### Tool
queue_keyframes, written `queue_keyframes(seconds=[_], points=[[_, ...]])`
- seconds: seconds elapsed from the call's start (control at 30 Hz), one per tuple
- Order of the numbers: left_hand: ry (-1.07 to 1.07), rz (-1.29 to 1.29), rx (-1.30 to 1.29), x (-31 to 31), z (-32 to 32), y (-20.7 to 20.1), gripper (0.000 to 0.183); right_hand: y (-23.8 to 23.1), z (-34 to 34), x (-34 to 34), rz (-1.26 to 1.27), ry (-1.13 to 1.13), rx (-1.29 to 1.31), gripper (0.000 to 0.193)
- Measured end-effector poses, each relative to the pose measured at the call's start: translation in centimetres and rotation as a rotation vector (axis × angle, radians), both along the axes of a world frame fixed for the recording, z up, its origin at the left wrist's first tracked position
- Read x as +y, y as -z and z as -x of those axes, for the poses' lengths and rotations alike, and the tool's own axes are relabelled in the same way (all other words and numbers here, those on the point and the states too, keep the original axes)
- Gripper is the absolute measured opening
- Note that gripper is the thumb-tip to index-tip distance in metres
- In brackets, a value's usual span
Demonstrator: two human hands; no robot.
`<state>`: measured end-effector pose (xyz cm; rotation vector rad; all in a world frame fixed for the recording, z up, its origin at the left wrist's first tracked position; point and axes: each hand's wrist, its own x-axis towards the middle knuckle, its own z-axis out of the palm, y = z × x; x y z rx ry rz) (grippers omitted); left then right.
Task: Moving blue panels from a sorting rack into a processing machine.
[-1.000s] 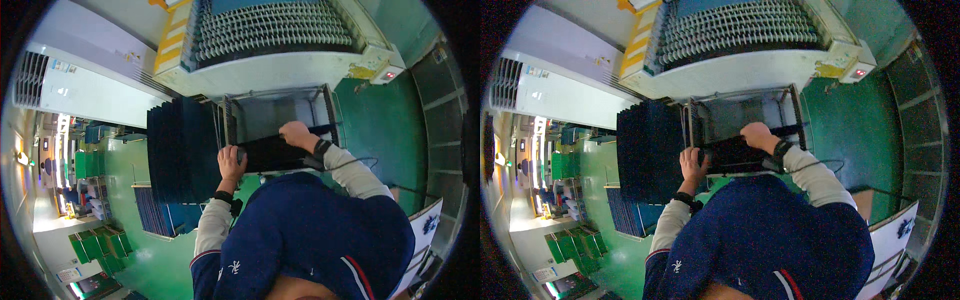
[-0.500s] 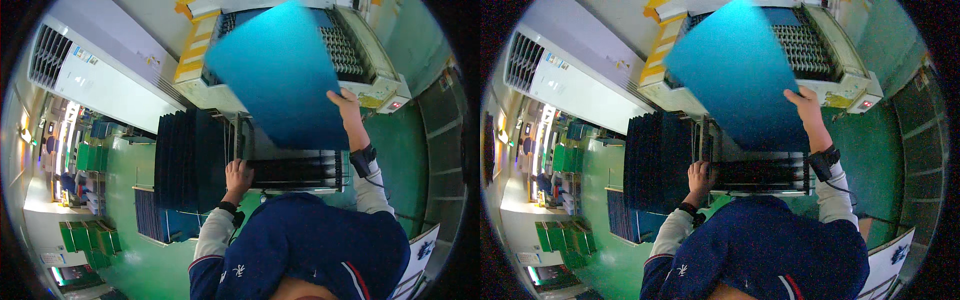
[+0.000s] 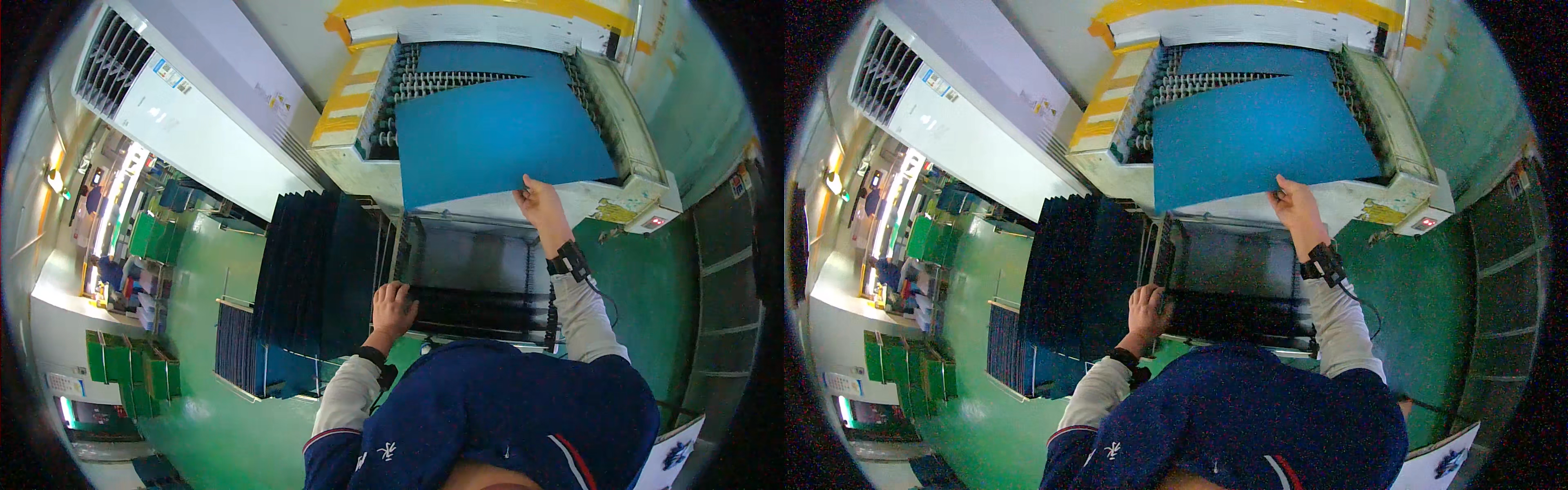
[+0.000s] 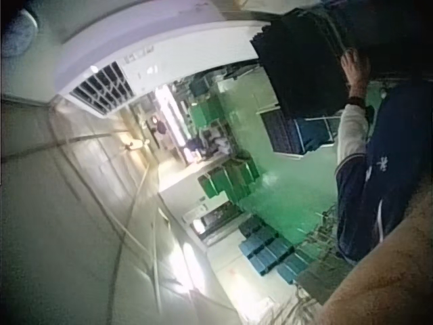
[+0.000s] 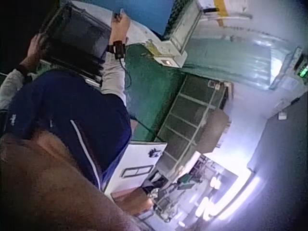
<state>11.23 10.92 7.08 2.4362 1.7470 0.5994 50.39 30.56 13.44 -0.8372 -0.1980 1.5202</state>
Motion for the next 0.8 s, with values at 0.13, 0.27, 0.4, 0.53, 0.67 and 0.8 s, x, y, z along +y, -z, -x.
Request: queue_keyframes(seconds=[0.13, 0.27, 0.4, 0.53, 0.67, 0.8], points=[[0.002, -0.001, -0.002, 0.3, -0.3, -0.4, 0.046, 1.0, -0.3, 3.1, -0.021, -0.063, -0.009, 0.011], [-0.024, 0.006, 0.002, 0.2, -0.1, -0.1, 0.045, -0.3, 0.9, 2.8, 0.067, -0.279, -0.158, 0.024], [-0.017, 0.007, -0.001, 0.7, -0.6, -0.8, 0.045, 0.2, -0.1, 3.2, 0.094, -0.306, -0.211, 0.035], [-0.008, 0.02, 0.007, 0.9, -0.6, -1.2, 0.046, 0.1, -0.1, 2.8, 0.059, -0.321, -0.179, 0.038], [0.002, 0.026, -0.01, 1.0, -0.4, -0.7, 0.047, -0.6, -0.2, 3.1, -0.005, -0.356, 0.044, 0.039], [0.011, 0.021, -0.028, 1.3, -0.5, -0.6, 0.047, -2.7, 0.6, 3.6, -0.003, -0.364, -0.132, 0.038]])
